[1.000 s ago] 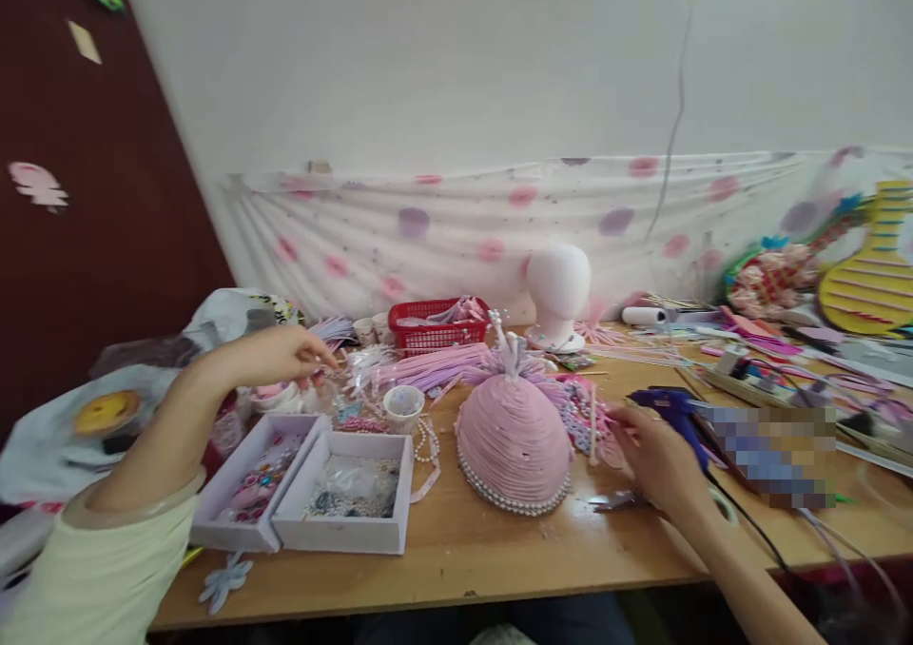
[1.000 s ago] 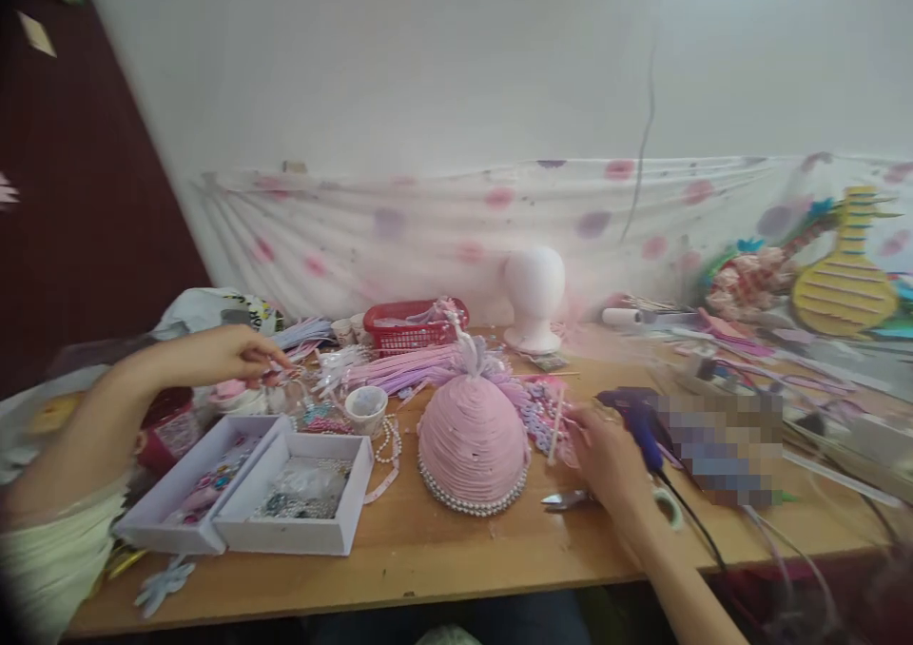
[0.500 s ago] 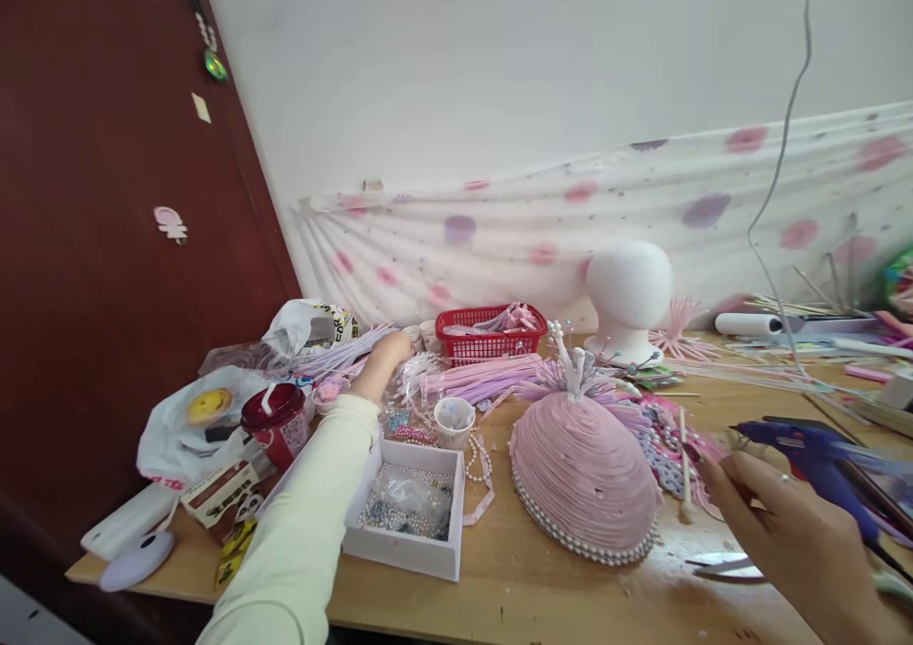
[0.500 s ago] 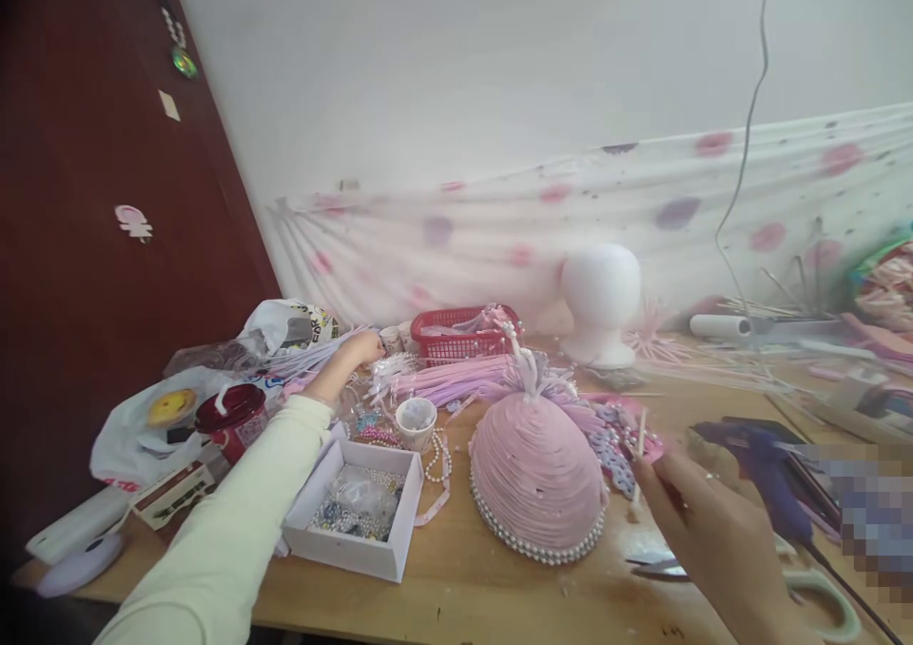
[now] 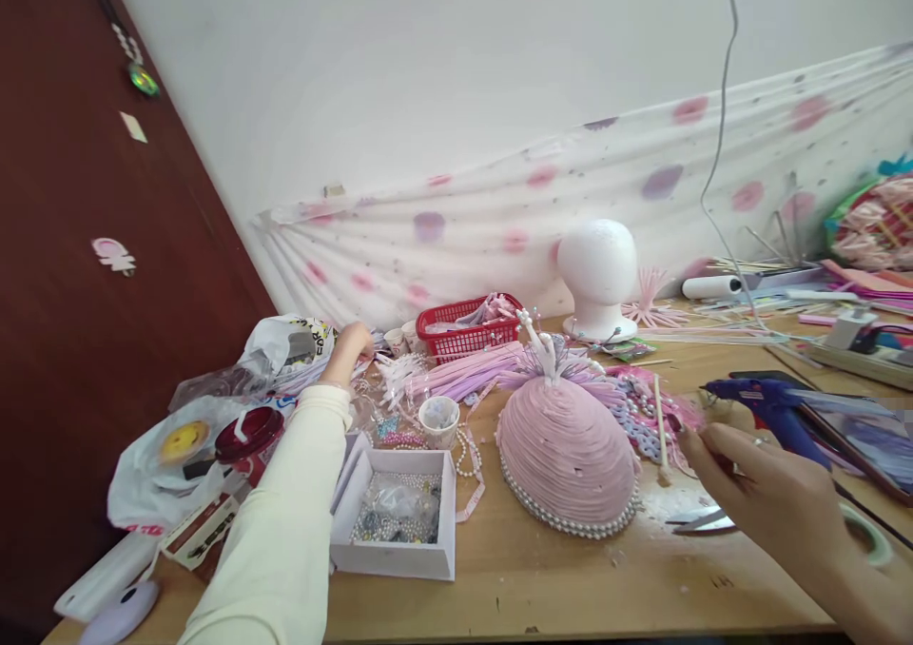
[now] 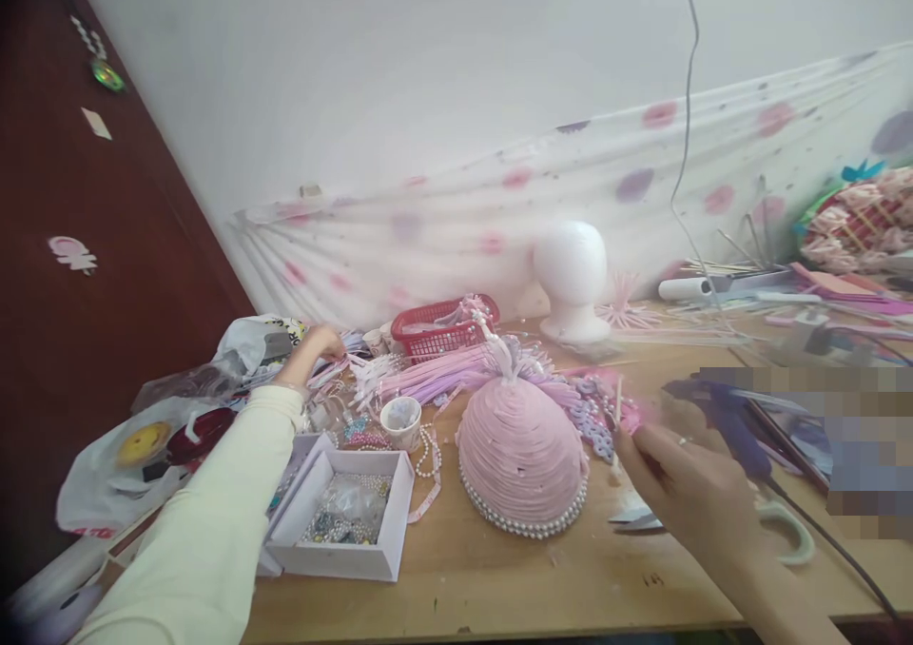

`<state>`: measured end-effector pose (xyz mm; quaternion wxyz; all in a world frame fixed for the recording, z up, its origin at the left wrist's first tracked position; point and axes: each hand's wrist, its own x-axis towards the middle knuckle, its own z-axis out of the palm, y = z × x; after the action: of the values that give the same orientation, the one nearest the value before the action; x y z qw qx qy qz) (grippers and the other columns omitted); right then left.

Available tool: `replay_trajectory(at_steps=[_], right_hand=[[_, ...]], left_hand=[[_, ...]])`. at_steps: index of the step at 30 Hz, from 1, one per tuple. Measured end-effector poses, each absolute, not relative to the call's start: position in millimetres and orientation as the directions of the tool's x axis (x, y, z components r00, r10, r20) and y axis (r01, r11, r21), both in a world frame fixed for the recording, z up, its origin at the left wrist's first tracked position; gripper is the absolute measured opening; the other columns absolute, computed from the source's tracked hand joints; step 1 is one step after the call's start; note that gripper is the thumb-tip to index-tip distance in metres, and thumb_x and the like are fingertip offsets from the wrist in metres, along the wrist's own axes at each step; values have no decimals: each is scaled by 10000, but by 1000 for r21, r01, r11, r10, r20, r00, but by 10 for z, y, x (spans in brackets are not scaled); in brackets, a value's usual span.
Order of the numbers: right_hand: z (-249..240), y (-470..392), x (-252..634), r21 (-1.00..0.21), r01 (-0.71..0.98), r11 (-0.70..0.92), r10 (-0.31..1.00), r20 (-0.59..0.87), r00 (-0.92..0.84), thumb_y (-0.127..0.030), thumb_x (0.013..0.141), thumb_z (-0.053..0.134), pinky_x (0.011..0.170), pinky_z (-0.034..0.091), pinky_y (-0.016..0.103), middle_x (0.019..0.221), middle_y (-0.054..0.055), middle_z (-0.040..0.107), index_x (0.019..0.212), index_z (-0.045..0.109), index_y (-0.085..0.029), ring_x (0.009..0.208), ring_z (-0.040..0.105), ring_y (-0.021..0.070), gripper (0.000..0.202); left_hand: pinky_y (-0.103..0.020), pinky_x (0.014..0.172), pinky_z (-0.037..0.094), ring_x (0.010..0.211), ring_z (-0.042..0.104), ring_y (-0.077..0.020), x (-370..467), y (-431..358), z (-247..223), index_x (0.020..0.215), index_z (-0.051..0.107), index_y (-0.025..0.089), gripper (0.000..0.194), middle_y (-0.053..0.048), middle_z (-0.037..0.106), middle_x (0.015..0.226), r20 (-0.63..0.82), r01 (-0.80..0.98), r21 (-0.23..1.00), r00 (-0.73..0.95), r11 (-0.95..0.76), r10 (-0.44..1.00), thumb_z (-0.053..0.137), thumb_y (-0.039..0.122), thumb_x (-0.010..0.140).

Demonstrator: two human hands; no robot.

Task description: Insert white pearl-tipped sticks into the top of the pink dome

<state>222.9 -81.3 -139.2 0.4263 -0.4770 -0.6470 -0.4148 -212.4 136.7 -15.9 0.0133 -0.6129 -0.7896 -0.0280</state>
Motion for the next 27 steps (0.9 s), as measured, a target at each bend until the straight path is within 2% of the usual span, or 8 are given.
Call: replay_trajectory(at_steps=[6, 10, 12, 15, 18, 20, 23, 27], right_hand=[[-1438, -893, 2256, 126, 970, 208, 298, 936, -185, -335, 955, 398, 447, 235, 235, 382, -39, 331, 425, 412, -191, 361, 310, 72, 550], [-1488, -1119, 2159, 6, 954, 301, 309, 945, -104, -326, 933, 452, 462, 244, 265, 389, -34, 351, 455, 449, -206, 364, 337, 89, 493], [-1508, -1273, 2016, -135, 901, 413, 391, 919, -42, -337, 924, 474, 463, 268, 265, 412, -21, 421, 486, 487, -212, 380, 389, 98, 456], [-1503, -1504, 1679, -459, 669, 585, 671, 737, -81, -334, 944, 437, 488, 341, 239, 479, -4, 531, 559, 550, -204, 441, 497, 103, 422], [-1482, -1670, 1288, -808, 323, 493, 869, 437, -231, -425, 959, 404, 497, 402, 217, 571, 13, 605, 706, 638, -198, 504, 556, 113, 413], [-1496, -1737, 1080, -937, 28, 348, 895, 323, -309, -547, 888, 503, 462, 419, 214, 698, 12, 638, 1102, 623, -217, 489, 547, 108, 412], [-1566, -1793, 940, -921, -273, 279, 922, 336, -191, -649, 836, 518, 419, 399, 207, 724, -10, 602, 1295, 491, -235, 424, 481, 79, 619], [-1656, -1810, 1051, -911, -244, 333, 942, 310, 128, -570, 899, 482, 441, 407, 214, 524, -50, 494, 1087, 580, -205, 425, 460, 100, 422]], left_hand=[[-235, 710, 493, 889, 683, -224, -2225, 1131, 445, 859, 723, 142, 218, -101, 738, 852, 233, 971, 94, -238, 222, 943, 613, 143, 670], [-205, 603, 505, 745, 692, -175, -2076, 718, 777, 983, 718, 124, 329, -84, 748, 882, 233, 941, 308, -216, 139, 948, 595, 136, 679], [-203, 596, 498, 688, 674, -158, -1943, 350, 849, 982, 721, 114, 317, -57, 744, 829, 309, 898, 439, -176, 24, 935, 598, 162, 693], [-211, 624, 475, 629, 625, -122, -1681, -320, 784, 1017, 723, 135, 316, 8, 698, 658, 487, 856, 484, -92, -180, 869, 581, 216, 747], [-187, 516, 428, 561, 592, -118, -1319, -952, 461, 943, 749, 203, 290, 32, 668, 592, 552, 710, 621, -96, -332, 828, 674, 274, 672], [-203, 477, 434, 490, 540, -114, -1008, -1290, 97, 866, 760, 256, 223, 34, 636, 551, 580, 567, 699, -92, -436, 810, 690, 311, 662], [-248, 517, 488, 515, 569, -143, -501, -1631, -536, 746, 753, 269, 129, -3, 653, 599, 436, 265, 877, -86, -401, 896, 717, 369, 671], [-296, 542, 520, 562, 613, -185, -13, -1770, -1131, 727, 712, 229, 290, -44, 663, 627, 104, -126, 988, 113, -89, 988, 742, 509, 654]])
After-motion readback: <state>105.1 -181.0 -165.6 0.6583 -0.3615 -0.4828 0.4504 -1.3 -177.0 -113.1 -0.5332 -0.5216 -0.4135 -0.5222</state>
